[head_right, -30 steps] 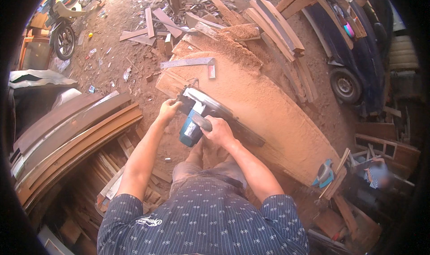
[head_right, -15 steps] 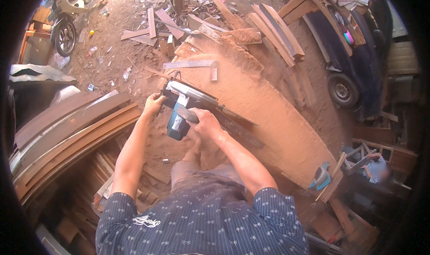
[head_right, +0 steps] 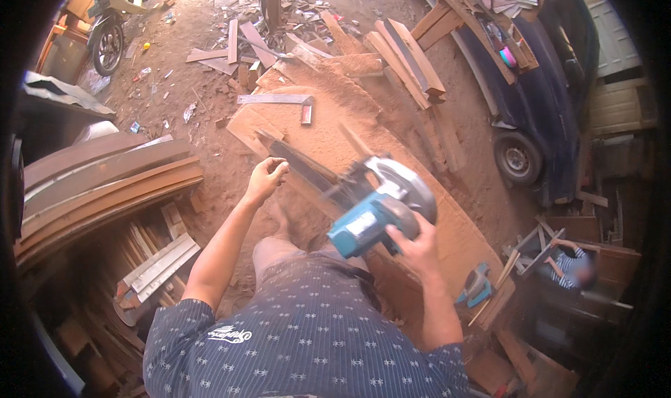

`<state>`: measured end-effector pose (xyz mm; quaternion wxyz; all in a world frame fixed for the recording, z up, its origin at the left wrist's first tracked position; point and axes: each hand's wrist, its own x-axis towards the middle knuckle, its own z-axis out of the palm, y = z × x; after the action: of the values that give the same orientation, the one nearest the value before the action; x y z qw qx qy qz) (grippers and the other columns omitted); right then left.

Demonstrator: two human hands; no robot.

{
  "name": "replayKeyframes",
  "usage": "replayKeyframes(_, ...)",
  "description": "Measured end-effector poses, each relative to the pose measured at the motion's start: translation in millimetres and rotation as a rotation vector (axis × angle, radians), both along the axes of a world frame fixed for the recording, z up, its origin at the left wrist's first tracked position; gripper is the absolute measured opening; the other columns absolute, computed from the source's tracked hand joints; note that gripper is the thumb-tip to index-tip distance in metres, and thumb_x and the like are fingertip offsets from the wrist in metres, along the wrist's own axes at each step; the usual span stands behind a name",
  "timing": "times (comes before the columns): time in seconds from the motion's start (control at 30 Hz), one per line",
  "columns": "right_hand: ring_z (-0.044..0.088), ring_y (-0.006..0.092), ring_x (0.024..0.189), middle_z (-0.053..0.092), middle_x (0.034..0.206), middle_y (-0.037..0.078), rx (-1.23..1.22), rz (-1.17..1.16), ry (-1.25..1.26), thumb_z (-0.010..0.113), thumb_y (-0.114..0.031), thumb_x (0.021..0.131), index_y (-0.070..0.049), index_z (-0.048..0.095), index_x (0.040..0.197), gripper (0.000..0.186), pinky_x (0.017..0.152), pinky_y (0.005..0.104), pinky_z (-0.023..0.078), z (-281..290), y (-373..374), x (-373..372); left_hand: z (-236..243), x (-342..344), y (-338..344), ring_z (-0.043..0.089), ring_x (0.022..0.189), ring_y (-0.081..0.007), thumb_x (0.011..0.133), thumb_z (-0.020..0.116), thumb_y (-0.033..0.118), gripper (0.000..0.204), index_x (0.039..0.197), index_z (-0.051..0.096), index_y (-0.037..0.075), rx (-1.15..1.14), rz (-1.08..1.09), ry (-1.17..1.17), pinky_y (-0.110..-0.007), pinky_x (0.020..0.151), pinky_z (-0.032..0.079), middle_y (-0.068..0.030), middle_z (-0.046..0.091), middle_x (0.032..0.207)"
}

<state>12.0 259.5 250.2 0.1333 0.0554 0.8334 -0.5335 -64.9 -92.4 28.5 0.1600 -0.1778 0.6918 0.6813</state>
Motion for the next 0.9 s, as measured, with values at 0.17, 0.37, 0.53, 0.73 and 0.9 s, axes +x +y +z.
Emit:
replayKeyframes(0.17,0.06,0.012,0.073,0.063,0.096,0.007,-0.357,-0.089,-0.054,0.056,-0.024,0.101,0.002,0.051,0.14,0.047,0.064,0.0272,0.054,44,111,59,13,3,88,0.068,0.096,-0.0277,0.089,0.07,0.026,0.027,0.108,0.072,0.007,-0.583,-0.175,0.257,-0.04,0.087,0.052,-0.0121,0.072,0.106)
replayKeyframes(0.37,0.057,0.0075,0.071,0.062,0.087,0.005,0.023,-0.247,-0.113,0.054,-0.022,0.102,-0.003,0.044,0.151,0.053,0.052,0.0213,0.047,29,226,105,-60,-26,157,0.057,0.124,-0.0256,0.088,0.065,0.02,0.025,0.11,0.073,0.013,-1.194,-0.649,0.452,-0.045,0.106,0.039,-0.0094,0.068,0.118)
replayKeyframes(0.53,0.066,0.0435,0.111,0.065,0.116,0.035,0.609,0.066,-0.044,0.066,-0.019,0.091,0.003,0.057,0.137,0.052,0.098,0.0431,0.049,-7,299,129,-77,-50,177,0.061,0.12,-0.0257,0.088,0.064,0.02,0.028,0.114,0.073,0.015,-1.418,-0.929,0.195,-0.052,0.101,0.041,-0.0077,0.07,0.118)
replayKeyframes(0.73,0.065,0.0449,0.111,0.069,0.113,0.028,1.056,0.235,-0.519,0.063,-0.024,0.09,-0.005,0.066,0.127,0.042,0.095,0.049,0.053,-132,369,164,-59,-61,178,0.069,0.099,-0.0232,0.094,0.06,0.015,0.019,0.11,0.069,0.015,-1.435,-0.88,0.531,-0.044,0.087,0.05,-0.003,0.072,0.098)
replayKeyframes(0.9,0.067,0.041,0.111,0.069,0.114,0.027,1.115,0.107,-0.701,0.06,-0.019,0.09,-0.003,0.07,0.117,0.033,0.095,0.0495,0.054,-284,421,240,60,-88,174,0.071,0.083,-0.0216,0.1,0.059,0.016,0.011,0.11,0.061,0.011,-1.222,-0.445,0.666,-0.037,0.07,0.057,-0.0055,0.071,0.093)
